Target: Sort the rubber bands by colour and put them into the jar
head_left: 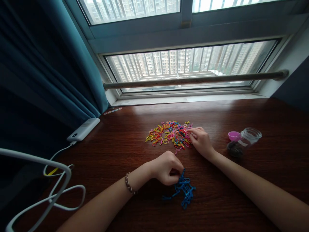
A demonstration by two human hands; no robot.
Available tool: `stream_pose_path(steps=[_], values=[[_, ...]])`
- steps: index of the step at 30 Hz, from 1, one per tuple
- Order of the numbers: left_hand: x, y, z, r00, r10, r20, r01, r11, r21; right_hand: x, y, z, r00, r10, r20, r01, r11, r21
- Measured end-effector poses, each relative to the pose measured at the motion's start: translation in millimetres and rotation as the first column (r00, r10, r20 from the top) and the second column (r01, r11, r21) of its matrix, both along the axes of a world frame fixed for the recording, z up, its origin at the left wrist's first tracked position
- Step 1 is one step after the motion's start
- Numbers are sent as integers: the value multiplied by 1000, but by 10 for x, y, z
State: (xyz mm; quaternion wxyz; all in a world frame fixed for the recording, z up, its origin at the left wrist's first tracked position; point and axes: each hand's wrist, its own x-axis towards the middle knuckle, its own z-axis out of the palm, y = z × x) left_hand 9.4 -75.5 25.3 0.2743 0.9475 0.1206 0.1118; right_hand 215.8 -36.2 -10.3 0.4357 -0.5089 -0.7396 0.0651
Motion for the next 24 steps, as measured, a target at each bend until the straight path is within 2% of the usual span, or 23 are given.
stream_pose_path(steps=[4,6,8,11,13,17,20,24], values=[[4,-7,15,999,-27,-20,28,999,47,-41,-52,42,993,86,79,-87,996,10],[-5,29,-6,1000,15,-12,-14,996,90,-60,-64,38,982,124,141,-123,992,-17],[-22,98,-41,989,147,21,-149,977,152,-72,-65,26,973,143,180,-138,990,-40],[-58,246,-90,915,376,144,-401,883,245,-78,-60,12,968,155,196,-147,988,-58],[-81,340,-112,881,421,216,-469,838,279,-79,-60,8,970,145,196,-134,989,-64],[-100,431,-150,893,404,200,-449,828,336,-80,-60,7,975,108,194,-93,992,-88],[-100,422,-170,912,385,141,-409,835,367,-78,-55,9,980,99,175,-80,990,-112],[-99,405,-179,906,401,136,-422,825,376,-63,-46,12,991,68,112,-55,993,-108]])
